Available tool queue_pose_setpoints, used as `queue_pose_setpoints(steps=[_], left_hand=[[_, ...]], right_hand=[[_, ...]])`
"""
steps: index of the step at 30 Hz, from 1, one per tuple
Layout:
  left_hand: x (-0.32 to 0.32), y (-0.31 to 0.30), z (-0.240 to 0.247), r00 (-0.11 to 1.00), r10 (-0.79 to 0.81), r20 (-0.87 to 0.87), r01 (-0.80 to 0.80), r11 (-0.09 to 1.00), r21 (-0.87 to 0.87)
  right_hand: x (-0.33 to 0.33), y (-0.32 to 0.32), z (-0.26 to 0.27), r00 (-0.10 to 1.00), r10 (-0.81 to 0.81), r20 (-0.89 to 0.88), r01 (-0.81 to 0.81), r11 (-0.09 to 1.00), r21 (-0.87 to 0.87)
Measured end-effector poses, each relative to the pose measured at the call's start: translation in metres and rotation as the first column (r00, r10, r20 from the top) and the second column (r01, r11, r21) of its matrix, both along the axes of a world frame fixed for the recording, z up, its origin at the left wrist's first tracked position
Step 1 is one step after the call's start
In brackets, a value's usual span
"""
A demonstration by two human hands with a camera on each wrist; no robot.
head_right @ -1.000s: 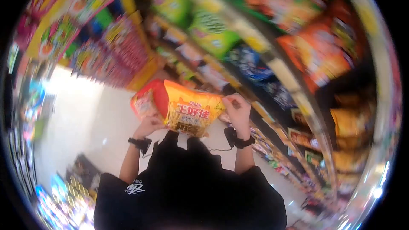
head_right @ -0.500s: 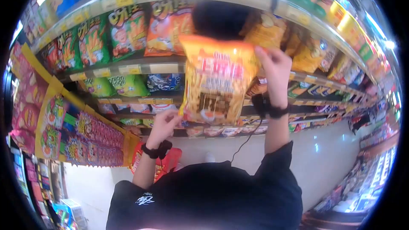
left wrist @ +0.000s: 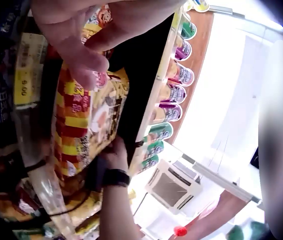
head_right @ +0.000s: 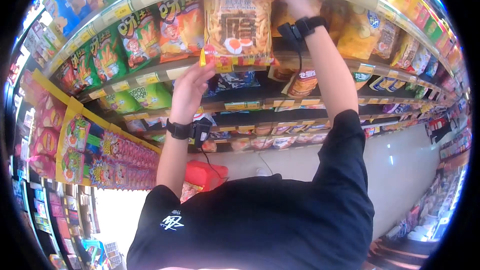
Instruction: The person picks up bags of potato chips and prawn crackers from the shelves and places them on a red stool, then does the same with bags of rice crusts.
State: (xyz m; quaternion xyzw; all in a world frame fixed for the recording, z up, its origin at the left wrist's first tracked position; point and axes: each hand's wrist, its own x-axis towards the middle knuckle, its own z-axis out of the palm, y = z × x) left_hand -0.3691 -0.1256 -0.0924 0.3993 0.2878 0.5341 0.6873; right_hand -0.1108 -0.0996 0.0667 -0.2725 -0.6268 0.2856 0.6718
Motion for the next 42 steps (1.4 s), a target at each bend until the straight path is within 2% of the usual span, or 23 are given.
queue_pose_setpoints(steps=[2,3,5,8,12,14,18,21,26,28,30,32,40,42], left_hand=[[0.000,0.001,0.009,0.980,-0.138,0.143,0.135,0.990,0.028],[0.001,0.003,0.013,0.982,-0.130,0.137,0.127,0.991,0.029],[0.004,0.009,0.020,0.952,-0.197,0.235,0.192,0.980,0.045],[0.011,0.028,0.021,0.934,-0.210,0.289,0.217,0.976,0.008],[0.032,0.045,0.027,0.946,-0.197,0.255,0.211,0.977,-0.029],[0.046,0.050,0.026,0.921,-0.200,0.335,0.229,0.972,-0.049],[0.075,0.041,0.037,0.921,-0.122,0.370,0.169,0.981,-0.098],[0.086,0.039,0.046,0.923,-0.122,0.366,0.167,0.981,-0.095],[0.104,0.071,0.042,0.926,-0.097,0.365,0.118,0.992,-0.035],[0.114,0.083,0.043,0.925,-0.006,0.379,0.045,0.995,-0.093],[0.120,0.092,0.043,0.918,0.006,0.397,0.024,0.997,-0.072],[0.126,0.100,0.043,0.907,0.113,0.406,-0.062,0.989,-0.137],[0.126,0.111,0.035,0.886,0.089,0.455,-0.041,0.993,-0.115],[0.117,0.115,0.017,0.985,-0.076,0.155,0.043,0.976,0.211]], right_hand=[[0.004,0.019,-0.001,0.999,-0.053,0.003,0.053,0.998,0.026],[0.005,0.026,-0.001,0.997,-0.077,0.006,0.077,0.996,0.035],[0.009,0.038,-0.005,0.992,-0.127,0.016,0.126,0.991,0.055],[0.013,0.054,-0.012,0.982,-0.185,0.033,0.182,0.980,0.081],[0.017,0.068,-0.017,0.965,-0.255,0.063,0.246,0.962,0.115],[0.020,0.074,-0.022,0.953,-0.292,0.077,0.280,0.951,0.134],[0.025,0.084,-0.026,0.931,-0.350,0.104,0.329,0.928,0.175],[0.030,0.087,-0.031,0.910,-0.394,0.132,0.365,0.910,0.198],[0.036,0.102,-0.033,0.853,-0.482,0.202,0.424,0.864,0.271],[0.036,0.110,-0.036,0.818,-0.523,0.239,0.449,0.840,0.303],[0.036,0.119,-0.040,0.779,-0.567,0.269,0.474,0.813,0.339],[0.038,0.127,-0.043,0.734,-0.613,0.292,0.502,0.780,0.374],[0.044,0.157,-0.063,0.542,-0.741,0.396,0.530,0.667,0.524],[0.050,0.156,-0.072,0.464,-0.792,0.397,0.490,0.603,0.630]])
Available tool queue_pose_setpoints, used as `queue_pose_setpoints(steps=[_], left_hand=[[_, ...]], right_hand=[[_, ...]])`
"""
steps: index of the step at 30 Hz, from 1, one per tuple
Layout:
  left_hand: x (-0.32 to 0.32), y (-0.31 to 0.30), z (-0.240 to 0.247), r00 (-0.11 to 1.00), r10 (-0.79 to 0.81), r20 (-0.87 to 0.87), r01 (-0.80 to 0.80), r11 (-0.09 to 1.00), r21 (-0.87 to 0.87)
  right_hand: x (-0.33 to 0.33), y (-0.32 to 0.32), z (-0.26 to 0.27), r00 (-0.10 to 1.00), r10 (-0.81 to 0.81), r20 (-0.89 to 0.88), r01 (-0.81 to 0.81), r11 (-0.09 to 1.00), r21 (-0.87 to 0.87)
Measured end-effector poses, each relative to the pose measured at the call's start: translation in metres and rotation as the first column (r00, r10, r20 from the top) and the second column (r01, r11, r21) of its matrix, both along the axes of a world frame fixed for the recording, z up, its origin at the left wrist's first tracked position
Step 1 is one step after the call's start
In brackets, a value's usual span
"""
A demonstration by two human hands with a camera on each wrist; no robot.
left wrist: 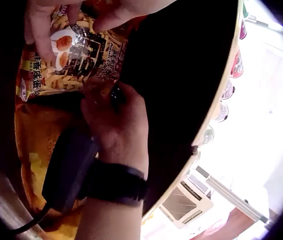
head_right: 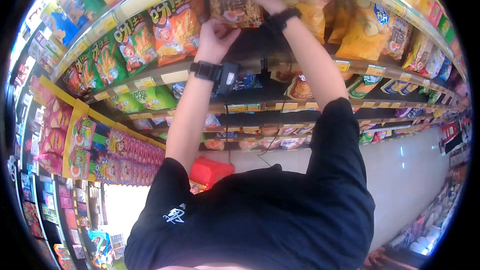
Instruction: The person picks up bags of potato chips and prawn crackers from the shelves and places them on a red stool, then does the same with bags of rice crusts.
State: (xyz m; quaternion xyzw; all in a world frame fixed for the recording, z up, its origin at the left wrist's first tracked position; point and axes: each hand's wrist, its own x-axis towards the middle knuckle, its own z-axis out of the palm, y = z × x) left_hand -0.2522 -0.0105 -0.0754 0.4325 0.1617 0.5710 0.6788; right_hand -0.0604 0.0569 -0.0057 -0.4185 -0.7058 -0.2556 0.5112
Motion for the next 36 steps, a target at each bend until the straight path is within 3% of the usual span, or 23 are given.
queue_pose_setpoints(steps=[1,3,5,6,8,9,10,12,13,16,21,26,29,31,36], left_hand=[[0.000,-0.021,0.016,0.981,0.024,0.193,0.033,0.958,-0.286],[-0.001,-0.027,0.026,0.988,-0.057,0.144,0.102,0.940,-0.326],[0.000,-0.028,0.034,0.984,-0.152,0.098,0.178,0.909,-0.377],[0.000,-0.025,0.032,0.982,-0.152,0.110,0.183,0.906,-0.382],[0.001,-0.011,0.034,0.982,-0.186,0.030,0.186,0.932,-0.312],[0.003,-0.007,0.037,0.990,-0.144,-0.011,0.133,0.939,-0.318],[0.004,-0.001,0.037,0.986,-0.168,-0.017,0.154,0.935,-0.318],[0.007,0.009,0.038,0.988,-0.130,-0.079,0.100,0.946,-0.310],[0.008,0.011,0.038,0.987,-0.136,-0.083,0.104,0.944,-0.312],[0.014,0.014,0.036,0.987,-0.078,-0.137,0.028,0.942,-0.334],[0.019,0.014,0.033,0.978,-0.151,-0.147,0.105,0.953,-0.283],[0.018,0.008,0.034,0.983,-0.100,-0.157,0.054,0.960,-0.276],[0.015,-0.005,0.035,0.960,-0.214,-0.181,0.179,0.965,-0.194],[0.019,-0.016,0.041,0.883,-0.371,-0.288,0.345,0.928,-0.138],[0.028,-0.044,0.059,0.825,-0.440,-0.354,0.442,0.893,-0.082]], right_hand=[[-0.005,-0.024,0.005,1.000,-0.007,0.001,0.007,1.000,0.002],[-0.027,-0.110,0.018,0.965,-0.216,-0.147,0.139,0.900,-0.414],[-0.005,-0.131,0.003,0.912,-0.397,-0.106,0.345,0.880,-0.326],[0.001,-0.141,0.001,0.912,-0.399,-0.093,0.350,0.877,-0.330],[0.013,-0.154,0.001,0.749,-0.641,-0.167,0.643,0.764,-0.049],[0.028,-0.149,-0.004,0.791,-0.602,-0.112,0.580,0.795,-0.175],[0.037,-0.138,-0.012,0.788,-0.607,-0.106,0.585,0.791,-0.180],[0.047,-0.123,-0.024,0.783,-0.619,-0.059,0.619,0.785,-0.007],[0.049,-0.118,-0.022,0.832,-0.546,-0.098,0.542,0.838,-0.070],[0.059,-0.111,-0.010,0.864,-0.501,-0.054,0.489,0.860,-0.149],[0.054,-0.109,-0.004,0.910,-0.410,-0.057,0.407,0.911,-0.067],[0.061,-0.107,0.000,0.928,-0.371,0.010,0.371,0.927,-0.045],[0.065,-0.108,-0.003,0.928,-0.373,0.018,0.374,0.926,-0.056],[0.058,-0.124,-0.005,0.934,-0.350,-0.076,0.345,0.936,-0.064],[0.041,-0.170,-0.007,0.874,-0.484,0.034,0.484,0.875,0.017]])
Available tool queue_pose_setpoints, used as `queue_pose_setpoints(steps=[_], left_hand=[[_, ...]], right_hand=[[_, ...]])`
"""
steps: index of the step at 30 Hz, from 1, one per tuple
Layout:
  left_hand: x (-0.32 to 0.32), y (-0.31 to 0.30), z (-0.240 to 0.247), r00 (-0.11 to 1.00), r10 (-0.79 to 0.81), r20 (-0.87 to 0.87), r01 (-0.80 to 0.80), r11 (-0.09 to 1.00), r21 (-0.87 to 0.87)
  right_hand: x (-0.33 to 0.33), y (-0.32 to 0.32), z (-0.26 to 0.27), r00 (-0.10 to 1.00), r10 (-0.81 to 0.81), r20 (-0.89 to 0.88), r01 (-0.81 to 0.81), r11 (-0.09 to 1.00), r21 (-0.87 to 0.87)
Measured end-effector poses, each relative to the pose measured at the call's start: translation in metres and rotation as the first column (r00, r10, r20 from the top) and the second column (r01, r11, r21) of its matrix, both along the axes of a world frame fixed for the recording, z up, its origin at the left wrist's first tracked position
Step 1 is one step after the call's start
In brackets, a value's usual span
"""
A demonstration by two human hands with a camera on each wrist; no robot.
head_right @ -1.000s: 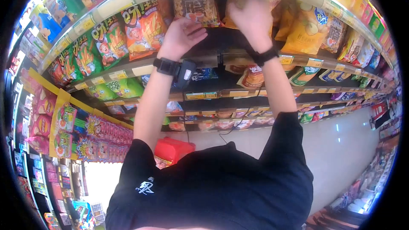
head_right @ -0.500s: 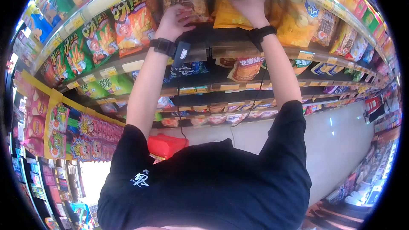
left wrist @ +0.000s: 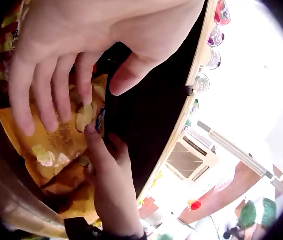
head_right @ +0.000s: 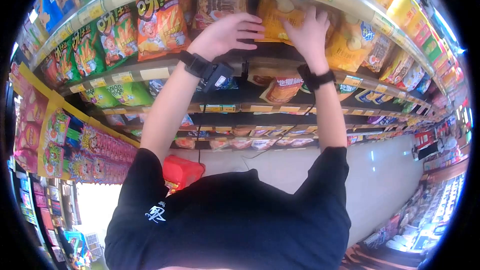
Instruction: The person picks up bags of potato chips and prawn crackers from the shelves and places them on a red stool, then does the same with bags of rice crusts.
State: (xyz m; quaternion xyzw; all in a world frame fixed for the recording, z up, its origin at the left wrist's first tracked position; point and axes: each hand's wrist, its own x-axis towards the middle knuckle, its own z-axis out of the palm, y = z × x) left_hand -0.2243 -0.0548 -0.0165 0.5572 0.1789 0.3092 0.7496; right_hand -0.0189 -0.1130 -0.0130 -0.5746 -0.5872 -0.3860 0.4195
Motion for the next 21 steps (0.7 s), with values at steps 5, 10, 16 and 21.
queue_pose_setpoints(steps=[5,10,16,21], left_hand=[[-0.032,-0.041,-0.014,0.977,-0.088,0.194,0.085,0.996,0.026],[-0.132,-0.104,-0.102,0.999,-0.025,0.037,0.014,0.963,0.269],[-0.264,-0.227,-0.286,0.547,0.514,-0.661,-0.545,0.818,0.186],[-0.326,-0.327,-0.344,0.357,0.629,-0.690,-0.922,0.356,-0.152]], right_hand=[[-0.030,-0.043,-0.019,0.908,0.288,-0.304,-0.355,0.915,-0.191],[-0.097,-0.094,-0.067,0.716,0.456,-0.529,-0.654,0.704,-0.279],[-0.205,-0.099,-0.197,0.443,0.233,-0.866,-0.896,0.102,-0.432],[-0.293,-0.092,-0.299,0.531,0.331,-0.780,-0.754,-0.234,-0.614]])
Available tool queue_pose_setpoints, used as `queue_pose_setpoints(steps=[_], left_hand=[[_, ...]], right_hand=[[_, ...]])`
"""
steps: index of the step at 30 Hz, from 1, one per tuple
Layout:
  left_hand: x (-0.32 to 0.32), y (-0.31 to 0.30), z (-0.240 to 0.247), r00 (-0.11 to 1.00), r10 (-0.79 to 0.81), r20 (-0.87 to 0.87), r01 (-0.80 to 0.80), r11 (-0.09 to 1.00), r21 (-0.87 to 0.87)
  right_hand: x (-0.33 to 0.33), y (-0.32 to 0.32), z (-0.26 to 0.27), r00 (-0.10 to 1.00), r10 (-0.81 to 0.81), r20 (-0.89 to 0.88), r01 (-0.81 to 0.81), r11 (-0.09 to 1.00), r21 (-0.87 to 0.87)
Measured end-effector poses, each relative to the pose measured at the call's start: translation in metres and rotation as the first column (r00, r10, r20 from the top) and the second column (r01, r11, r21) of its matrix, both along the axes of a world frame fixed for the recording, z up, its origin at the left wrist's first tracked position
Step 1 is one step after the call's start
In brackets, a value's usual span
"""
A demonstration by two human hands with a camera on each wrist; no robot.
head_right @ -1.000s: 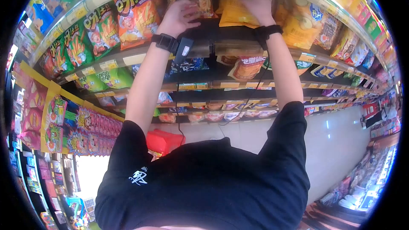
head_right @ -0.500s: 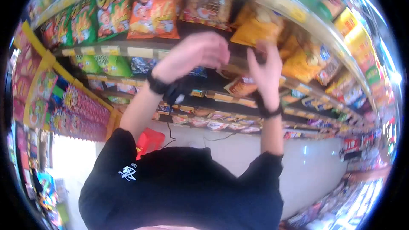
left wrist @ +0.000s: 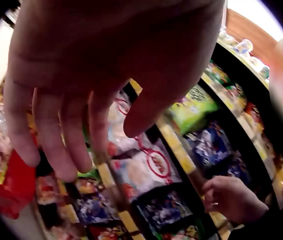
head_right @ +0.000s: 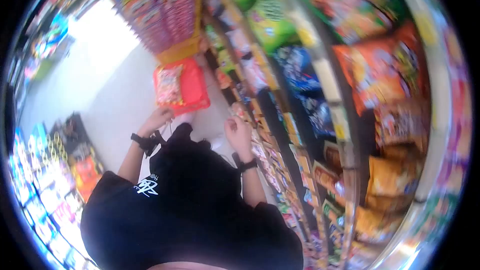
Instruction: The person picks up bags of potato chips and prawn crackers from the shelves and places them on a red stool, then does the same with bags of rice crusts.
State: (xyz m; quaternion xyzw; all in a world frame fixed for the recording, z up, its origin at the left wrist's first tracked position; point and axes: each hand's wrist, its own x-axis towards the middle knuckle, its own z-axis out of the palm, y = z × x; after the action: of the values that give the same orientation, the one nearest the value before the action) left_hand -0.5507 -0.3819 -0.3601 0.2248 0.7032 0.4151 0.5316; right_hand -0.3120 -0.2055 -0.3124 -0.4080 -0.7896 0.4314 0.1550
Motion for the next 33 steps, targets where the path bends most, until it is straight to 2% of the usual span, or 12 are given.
queue_pose_setpoints(steps=[2,8,11,13,14,16,20,22,23,25,30,33], left_hand=[[-0.011,-0.024,-0.014,0.963,0.269,-0.025,-0.271,0.956,-0.110],[-0.049,-0.064,-0.087,0.882,0.470,-0.027,-0.460,0.848,-0.265],[-0.068,-0.075,-0.170,0.870,0.477,-0.126,-0.491,0.809,-0.324],[-0.078,-0.083,-0.235,0.746,0.399,-0.534,-0.615,0.721,-0.320],[-0.084,-0.083,-0.251,0.760,0.375,-0.531,-0.596,0.728,-0.339],[-0.092,-0.071,-0.282,0.718,0.530,-0.452,-0.658,0.728,-0.192],[-0.101,-0.063,-0.321,0.858,0.477,-0.192,-0.513,0.772,-0.374],[-0.099,-0.063,-0.322,0.881,0.466,-0.083,-0.446,0.758,-0.476],[-0.096,-0.063,-0.316,0.882,0.464,-0.085,-0.443,0.752,-0.489],[-0.098,-0.056,-0.295,0.771,0.626,0.117,-0.504,0.713,-0.487],[-0.095,-0.062,-0.281,0.848,0.505,0.159,-0.424,0.828,-0.367],[-0.094,-0.057,-0.253,0.911,0.397,0.112,-0.359,0.896,-0.260]], right_hand=[[-0.029,0.001,-0.045,0.993,0.114,0.032,-0.110,0.987,-0.114],[-0.120,0.013,-0.170,0.912,0.378,0.158,-0.368,0.925,-0.092],[-0.167,0.023,-0.221,0.921,0.333,0.204,-0.307,0.940,-0.148],[-0.212,0.031,-0.235,0.943,0.272,0.193,-0.254,0.961,-0.113],[-0.227,0.036,-0.250,0.953,0.233,0.192,-0.220,0.971,-0.089],[-0.255,0.046,-0.300,0.989,0.082,0.123,-0.068,0.991,-0.119],[-0.292,0.053,-0.363,0.989,-0.030,0.148,0.062,0.974,-0.216],[-0.299,0.051,-0.370,0.989,-0.149,-0.001,0.114,0.759,-0.641],[-0.298,0.045,-0.370,0.989,-0.150,0.007,0.118,0.749,-0.651],[-0.297,0.040,-0.365,0.988,-0.155,0.025,0.107,0.546,-0.831],[-0.276,0.041,-0.326,0.962,-0.215,-0.167,-0.013,0.573,-0.819],[-0.263,0.050,-0.281,0.946,-0.104,-0.308,-0.168,0.654,-0.738]])
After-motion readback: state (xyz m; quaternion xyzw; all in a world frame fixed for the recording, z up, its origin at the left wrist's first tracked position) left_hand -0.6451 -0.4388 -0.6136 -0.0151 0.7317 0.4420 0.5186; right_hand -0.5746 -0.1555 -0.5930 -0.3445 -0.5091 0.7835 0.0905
